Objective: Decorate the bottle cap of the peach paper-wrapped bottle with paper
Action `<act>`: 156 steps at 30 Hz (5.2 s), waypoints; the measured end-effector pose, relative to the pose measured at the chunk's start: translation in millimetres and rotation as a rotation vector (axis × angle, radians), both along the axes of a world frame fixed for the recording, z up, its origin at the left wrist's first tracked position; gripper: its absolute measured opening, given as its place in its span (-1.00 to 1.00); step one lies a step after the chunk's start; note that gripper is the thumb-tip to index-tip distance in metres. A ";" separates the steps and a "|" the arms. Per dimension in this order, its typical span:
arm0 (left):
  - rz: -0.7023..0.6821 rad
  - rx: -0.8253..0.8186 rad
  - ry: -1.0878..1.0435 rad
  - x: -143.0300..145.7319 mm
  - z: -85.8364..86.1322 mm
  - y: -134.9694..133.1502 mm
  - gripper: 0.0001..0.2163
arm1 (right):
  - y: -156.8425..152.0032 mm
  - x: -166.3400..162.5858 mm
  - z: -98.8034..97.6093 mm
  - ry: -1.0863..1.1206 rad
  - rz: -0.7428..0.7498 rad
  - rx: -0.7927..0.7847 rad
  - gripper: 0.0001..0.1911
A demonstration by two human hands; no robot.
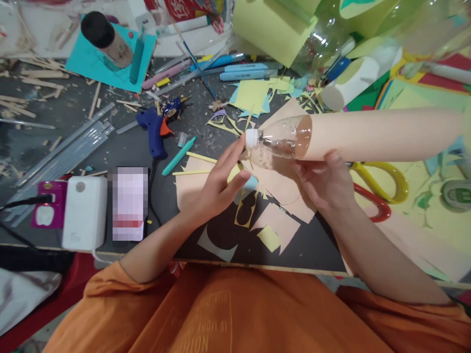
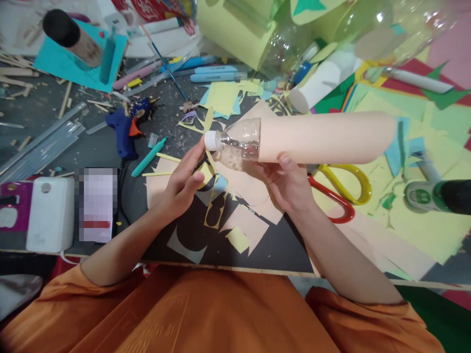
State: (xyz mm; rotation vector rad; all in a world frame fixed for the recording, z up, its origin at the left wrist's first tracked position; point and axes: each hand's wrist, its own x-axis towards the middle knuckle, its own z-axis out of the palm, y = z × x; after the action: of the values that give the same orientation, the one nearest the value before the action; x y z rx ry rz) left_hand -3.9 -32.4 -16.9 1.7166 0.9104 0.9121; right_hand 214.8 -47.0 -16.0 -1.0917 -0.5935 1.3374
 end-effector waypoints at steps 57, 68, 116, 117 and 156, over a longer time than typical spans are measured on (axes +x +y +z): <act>0.276 0.317 0.137 -0.4 1.8 6.8 -0.68 | 2.2 14.1 -2.5 0.058 0.240 -0.192 -0.41; 0.065 -0.167 -0.121 1.2 9.6 1.1 -0.51 | 3.3 2.8 2.6 -0.019 0.326 -0.112 -0.58; 0.148 -0.495 -0.184 11.0 -4.3 5.3 -0.37 | -20.9 -24.5 -4.1 -0.817 0.382 0.352 -0.82; 0.157 -0.492 -0.178 10.8 -4.1 6.1 -0.38 | -20.7 -24.0 -4.1 -0.807 0.390 0.346 -0.84; 0.199 -0.712 -0.362 22.0 14.7 2.4 -0.69 | -24.6 -42.7 5.1 -0.173 0.549 -0.190 -0.10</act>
State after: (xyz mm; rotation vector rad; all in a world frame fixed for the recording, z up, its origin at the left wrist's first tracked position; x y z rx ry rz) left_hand 18.2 -30.0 -2.1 0.8373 1.0088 0.8499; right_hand 172.0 -71.6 -10.9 -1.2589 -0.9564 1.8098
